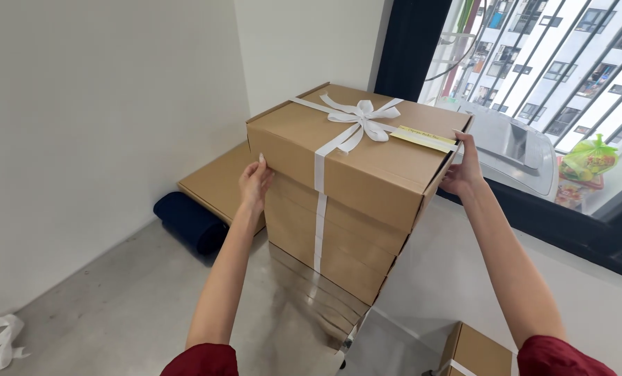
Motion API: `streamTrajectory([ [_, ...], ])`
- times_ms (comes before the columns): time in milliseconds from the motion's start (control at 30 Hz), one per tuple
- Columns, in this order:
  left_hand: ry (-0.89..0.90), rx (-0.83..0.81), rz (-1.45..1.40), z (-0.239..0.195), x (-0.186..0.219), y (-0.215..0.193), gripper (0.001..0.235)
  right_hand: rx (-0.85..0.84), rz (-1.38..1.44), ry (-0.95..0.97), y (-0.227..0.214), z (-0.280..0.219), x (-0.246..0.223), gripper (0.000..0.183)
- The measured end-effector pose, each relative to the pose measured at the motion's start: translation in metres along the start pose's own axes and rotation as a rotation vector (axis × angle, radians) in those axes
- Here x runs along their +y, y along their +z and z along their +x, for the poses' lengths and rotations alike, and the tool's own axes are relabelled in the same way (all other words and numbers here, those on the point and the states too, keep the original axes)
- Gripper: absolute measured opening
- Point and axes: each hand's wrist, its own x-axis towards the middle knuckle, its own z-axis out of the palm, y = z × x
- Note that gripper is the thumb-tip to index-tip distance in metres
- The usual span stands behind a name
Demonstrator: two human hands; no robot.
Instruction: The person repeatedly picks up brown cardboard boxes tied with white ribbons and stacks them on a metal cart. The person then takes the top box from the stack, places it on a table, and unties the ribbon.
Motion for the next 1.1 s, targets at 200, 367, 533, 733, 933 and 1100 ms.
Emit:
streamTrajectory([
  [200, 0.202, 0.157, 0.390, 0.007, -0.008, 0.007, 0.069, 0.009, -0.044, 0.011, -0.025, 0.049, -0.007, 0.118],
  [367, 0.195, 0.049, 0.469, -0.008, 0.006, 0.019, 0.083, -0.009, -0.184, 0.016, 0.009, -0.001, -0.018, 0.122],
  [533, 0.234, 0.007, 0.437, 0.004, -0.006, 0.014, 0.078, 0.043, -0.348, -0.043, 0.032, -0.040, -0.020, 0.127],
  [733, 0.286, 0.041, 0.397, -0.005, 0.002, 0.030, 0.077, 0.042, -0.484, -0.104, 0.033, -0.058, -0.009, 0.133],
  [933, 0.315, 0.070, 0.428, 0.000, -0.004, 0.024, 0.073, 0.078, -0.448, -0.261, 0.024, -0.072, 0.003, 0.099],
  [1100, 0.347, 0.031, 0.509, -0.002, -0.001, 0.020, 0.078, -0.027, -0.309, -0.357, 0.053, -0.126, 0.018, 0.085],
])
